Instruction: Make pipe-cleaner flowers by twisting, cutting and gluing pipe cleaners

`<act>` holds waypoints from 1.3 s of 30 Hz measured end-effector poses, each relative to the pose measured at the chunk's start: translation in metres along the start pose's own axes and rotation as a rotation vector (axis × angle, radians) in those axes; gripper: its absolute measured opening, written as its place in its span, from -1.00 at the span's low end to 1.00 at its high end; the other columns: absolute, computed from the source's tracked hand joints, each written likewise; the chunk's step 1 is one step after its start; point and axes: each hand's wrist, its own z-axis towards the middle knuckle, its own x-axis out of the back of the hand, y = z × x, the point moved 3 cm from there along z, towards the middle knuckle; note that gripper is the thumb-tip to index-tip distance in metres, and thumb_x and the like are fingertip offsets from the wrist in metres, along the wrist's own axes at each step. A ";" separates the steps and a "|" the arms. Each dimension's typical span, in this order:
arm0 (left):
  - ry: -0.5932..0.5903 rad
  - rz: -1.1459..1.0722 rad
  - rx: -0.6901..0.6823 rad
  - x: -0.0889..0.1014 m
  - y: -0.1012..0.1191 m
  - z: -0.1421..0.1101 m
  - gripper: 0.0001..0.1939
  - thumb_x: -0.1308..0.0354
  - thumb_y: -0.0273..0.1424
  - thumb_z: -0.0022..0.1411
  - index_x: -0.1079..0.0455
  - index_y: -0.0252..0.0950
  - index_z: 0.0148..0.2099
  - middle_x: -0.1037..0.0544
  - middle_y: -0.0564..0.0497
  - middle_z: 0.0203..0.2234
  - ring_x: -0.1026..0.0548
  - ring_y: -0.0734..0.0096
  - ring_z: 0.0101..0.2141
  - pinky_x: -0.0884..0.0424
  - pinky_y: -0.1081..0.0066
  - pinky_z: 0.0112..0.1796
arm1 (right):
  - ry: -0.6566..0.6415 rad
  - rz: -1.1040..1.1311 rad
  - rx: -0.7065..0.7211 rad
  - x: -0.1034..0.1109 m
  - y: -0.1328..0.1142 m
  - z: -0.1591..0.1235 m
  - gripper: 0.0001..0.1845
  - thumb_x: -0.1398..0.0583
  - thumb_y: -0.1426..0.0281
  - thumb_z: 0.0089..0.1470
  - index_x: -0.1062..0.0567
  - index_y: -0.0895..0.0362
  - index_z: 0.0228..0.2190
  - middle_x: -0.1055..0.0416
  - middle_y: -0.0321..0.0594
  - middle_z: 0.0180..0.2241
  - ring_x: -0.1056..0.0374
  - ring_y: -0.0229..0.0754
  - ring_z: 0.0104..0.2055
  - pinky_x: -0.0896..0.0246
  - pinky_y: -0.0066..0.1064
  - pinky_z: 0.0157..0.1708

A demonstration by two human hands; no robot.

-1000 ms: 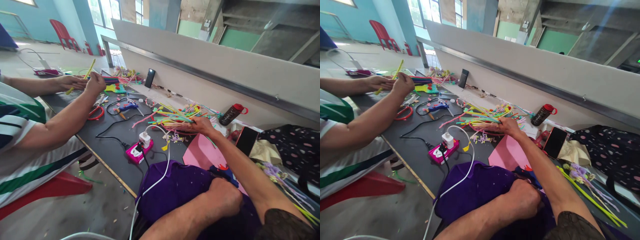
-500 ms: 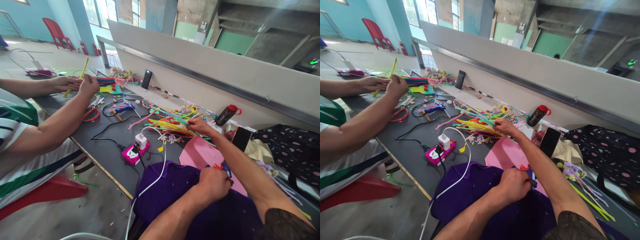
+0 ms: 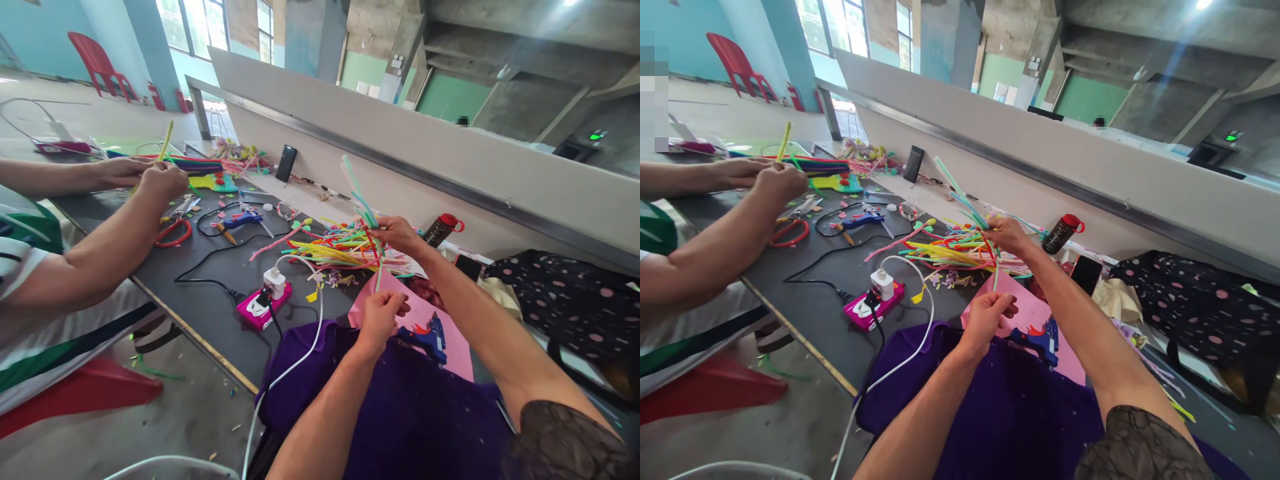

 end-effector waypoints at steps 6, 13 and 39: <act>0.033 -0.013 0.013 0.003 0.003 0.000 -0.70 -0.07 -0.23 0.02 -0.42 -0.40 -0.38 -0.49 -0.08 -0.55 -0.38 0.52 -0.55 -0.12 0.61 -0.65 | 0.220 -0.016 0.081 0.019 -0.016 0.005 -0.78 -0.16 0.30 -0.12 -0.55 0.13 -0.44 -0.33 -0.27 -0.42 -0.25 -0.26 -0.39 -0.13 -0.47 -0.43; 0.051 -0.017 -0.017 0.006 0.002 0.002 -0.68 -0.07 -0.21 0.02 -0.43 -0.40 -0.37 -0.49 -0.08 -0.54 -0.38 0.51 -0.54 -0.12 0.61 -0.64 | 0.371 0.256 -0.017 0.026 -0.019 0.003 -0.80 -0.13 0.40 -0.20 -0.46 0.20 -0.43 -0.31 -0.34 -0.58 -0.20 -0.32 -0.56 -0.12 -0.48 -0.54; 0.040 -0.044 -0.013 0.003 0.005 -0.001 -0.68 -0.12 -0.20 -0.02 -0.43 -0.40 -0.38 -0.48 -0.07 -0.56 -0.37 0.53 -0.55 -0.12 0.61 -0.64 | 0.738 0.549 -0.116 0.077 0.004 -0.031 -0.89 -0.10 0.38 -0.15 -0.32 0.17 -0.48 -0.42 -0.30 -0.50 -0.29 -0.38 -0.65 0.01 -0.60 -0.78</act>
